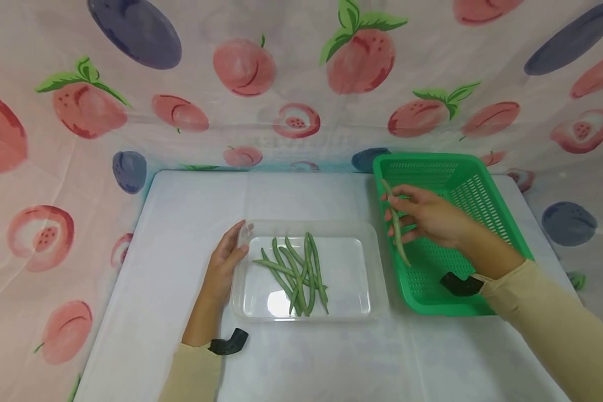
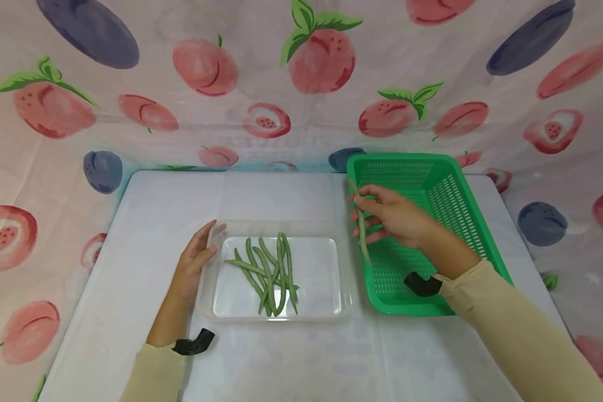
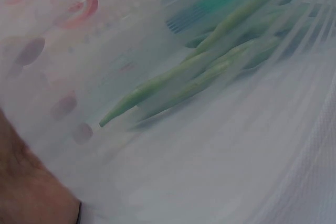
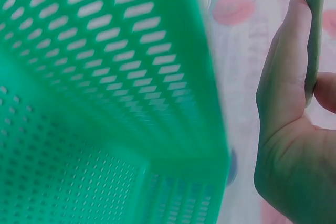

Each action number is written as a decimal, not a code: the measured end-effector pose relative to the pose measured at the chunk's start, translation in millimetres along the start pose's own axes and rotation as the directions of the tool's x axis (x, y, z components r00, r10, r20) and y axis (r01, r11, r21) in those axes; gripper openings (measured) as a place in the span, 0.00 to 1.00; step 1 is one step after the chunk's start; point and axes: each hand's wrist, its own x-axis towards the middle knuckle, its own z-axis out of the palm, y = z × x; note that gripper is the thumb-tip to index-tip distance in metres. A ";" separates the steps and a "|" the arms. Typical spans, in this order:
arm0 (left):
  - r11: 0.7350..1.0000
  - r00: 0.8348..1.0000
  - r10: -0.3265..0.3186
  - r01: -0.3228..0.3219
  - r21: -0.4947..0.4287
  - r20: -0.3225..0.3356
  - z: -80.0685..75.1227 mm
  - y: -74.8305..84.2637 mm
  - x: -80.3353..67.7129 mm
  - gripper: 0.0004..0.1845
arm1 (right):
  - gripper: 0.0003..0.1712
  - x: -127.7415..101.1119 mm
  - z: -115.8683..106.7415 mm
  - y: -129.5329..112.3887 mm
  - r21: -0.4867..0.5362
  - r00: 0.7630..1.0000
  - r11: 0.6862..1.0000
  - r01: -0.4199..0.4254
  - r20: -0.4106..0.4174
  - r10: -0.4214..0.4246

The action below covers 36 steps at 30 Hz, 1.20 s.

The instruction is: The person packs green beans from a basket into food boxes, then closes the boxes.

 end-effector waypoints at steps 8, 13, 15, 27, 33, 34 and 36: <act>1.000 1.000 0.001 -0.001 -0.021 0.008 0.3 1.9 -0.4 0.30 | 0.20 -1.7 27.5 -7.2 -0.015 1.000 1.000 0.017 0.020 -0.017; 1.000 1.000 0.006 -0.006 -0.016 0.003 -0.1 2.5 -0.5 0.30 | 0.22 -2.0 40.7 -10.4 -0.027 0.999 0.999 0.017 0.033 -0.016; 1.000 1.000 0.004 -0.004 -0.016 0.002 -0.2 2.4 -0.6 0.30 | 0.22 -1.3 44.6 -10.4 -0.026 0.999 1.000 0.016 0.036 -0.015; 1.000 1.000 0.001 -0.001 -0.010 -0.004 0.5 2.8 -0.2 0.29 | 0.19 6.4 65.2 -8.8 -0.027 0.998 0.999 -0.027 0.051 0.028; 1.000 1.000 -0.001 0.001 -0.010 0.000 0.4 3.2 -0.4 0.29 | 0.17 7.1 73.5 -8.7 -0.038 0.997 0.999 -0.029 0.073 0.032; 1.000 1.000 -0.002 0.002 -0.009 -0.001 0.5 2.9 -0.1 0.29 | 0.17 6.7 74.5 -8.8 -0.039 0.997 0.999 -0.026 0.078 0.029; 1.000 1.000 -0.001 0.001 -0.011 -0.002 0.5 2.3 0.3 0.29 | 0.18 6.3 76.4 -9.1 -0.037 0.996 0.999 -0.023 0.084 0.026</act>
